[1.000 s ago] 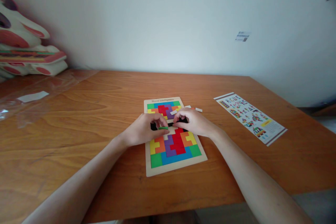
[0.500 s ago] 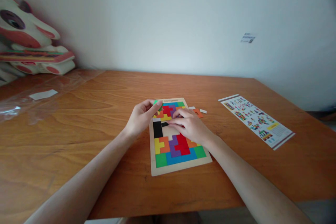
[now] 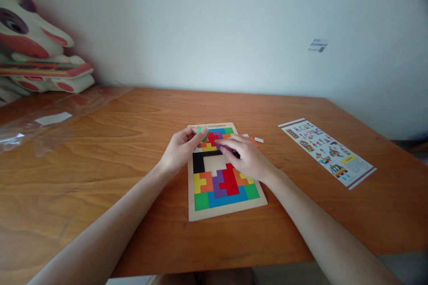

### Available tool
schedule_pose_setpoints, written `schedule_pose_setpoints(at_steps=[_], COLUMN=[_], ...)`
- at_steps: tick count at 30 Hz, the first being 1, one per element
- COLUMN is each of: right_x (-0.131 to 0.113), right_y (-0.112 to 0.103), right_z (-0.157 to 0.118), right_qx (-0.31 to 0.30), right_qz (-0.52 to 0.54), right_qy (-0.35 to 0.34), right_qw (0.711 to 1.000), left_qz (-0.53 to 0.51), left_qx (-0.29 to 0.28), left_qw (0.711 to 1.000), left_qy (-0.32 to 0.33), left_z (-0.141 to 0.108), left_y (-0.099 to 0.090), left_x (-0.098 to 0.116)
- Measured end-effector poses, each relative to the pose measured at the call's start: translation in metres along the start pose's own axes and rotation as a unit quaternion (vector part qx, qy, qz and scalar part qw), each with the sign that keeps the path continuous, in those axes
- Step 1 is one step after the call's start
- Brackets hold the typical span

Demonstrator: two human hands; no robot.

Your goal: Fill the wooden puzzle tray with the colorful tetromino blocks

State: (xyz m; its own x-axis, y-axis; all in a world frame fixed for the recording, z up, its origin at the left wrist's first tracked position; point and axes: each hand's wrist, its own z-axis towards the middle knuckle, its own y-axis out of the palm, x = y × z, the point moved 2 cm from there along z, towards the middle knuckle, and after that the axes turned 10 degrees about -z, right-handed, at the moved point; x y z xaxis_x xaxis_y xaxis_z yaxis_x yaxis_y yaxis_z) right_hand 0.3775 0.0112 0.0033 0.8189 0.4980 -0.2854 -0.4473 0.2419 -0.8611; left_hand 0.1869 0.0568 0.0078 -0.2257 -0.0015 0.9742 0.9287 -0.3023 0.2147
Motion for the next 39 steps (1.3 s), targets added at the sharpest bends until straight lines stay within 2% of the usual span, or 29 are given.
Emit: schedule_pose_setpoints(at_steps=[3,5,8,13,17,22,25,30,34,39], right_x=[0.016,0.027,0.036,0.035,0.033,0.036,0.037,0.038,0.038,0.04], right_y=[-0.011,-0.016,-0.018,-0.018,-0.016,-0.016,-0.015,-0.015,-0.015,-0.016], right_z=[0.001,0.001,-0.001,-0.001,0.0,-0.001,-0.002,-0.002,-0.002,-0.001], right_qx=[0.066,0.092,0.103,0.103,0.089,0.083,0.081,0.079,0.074,0.073], right_qz=[0.009,-0.003,-0.017,-0.03,-0.028,-0.024,-0.03,-0.031,-0.031,-0.041], right_qy=[0.076,0.099,0.112,0.108,0.102,0.11,0.108,0.106,0.113,0.124], right_qw=[0.995,0.991,0.988,0.988,0.99,0.99,0.99,0.991,0.99,0.989], left_qz=[0.032,0.111,0.254,0.365,0.415,0.493,0.522,0.551,0.562,0.568], left_qx=[-0.005,-0.01,-0.024,-0.145,-0.188,-0.15,-0.136,-0.143,-0.142,-0.153], left_qw=[0.999,0.994,0.966,0.916,0.877,0.827,0.808,0.791,0.79,0.782], left_qy=[0.004,0.024,0.051,0.078,0.151,0.222,0.238,0.222,0.2,0.204], left_z=[0.001,0.002,0.0,-0.007,-0.01,-0.009,-0.01,-0.014,-0.016,-0.016], left_y=[-0.004,-0.008,-0.011,-0.003,0.002,0.0,-0.003,-0.003,-0.001,0.0], left_x=[-0.004,-0.006,-0.007,-0.004,-0.003,-0.006,-0.003,-0.001,-0.006,-0.005])
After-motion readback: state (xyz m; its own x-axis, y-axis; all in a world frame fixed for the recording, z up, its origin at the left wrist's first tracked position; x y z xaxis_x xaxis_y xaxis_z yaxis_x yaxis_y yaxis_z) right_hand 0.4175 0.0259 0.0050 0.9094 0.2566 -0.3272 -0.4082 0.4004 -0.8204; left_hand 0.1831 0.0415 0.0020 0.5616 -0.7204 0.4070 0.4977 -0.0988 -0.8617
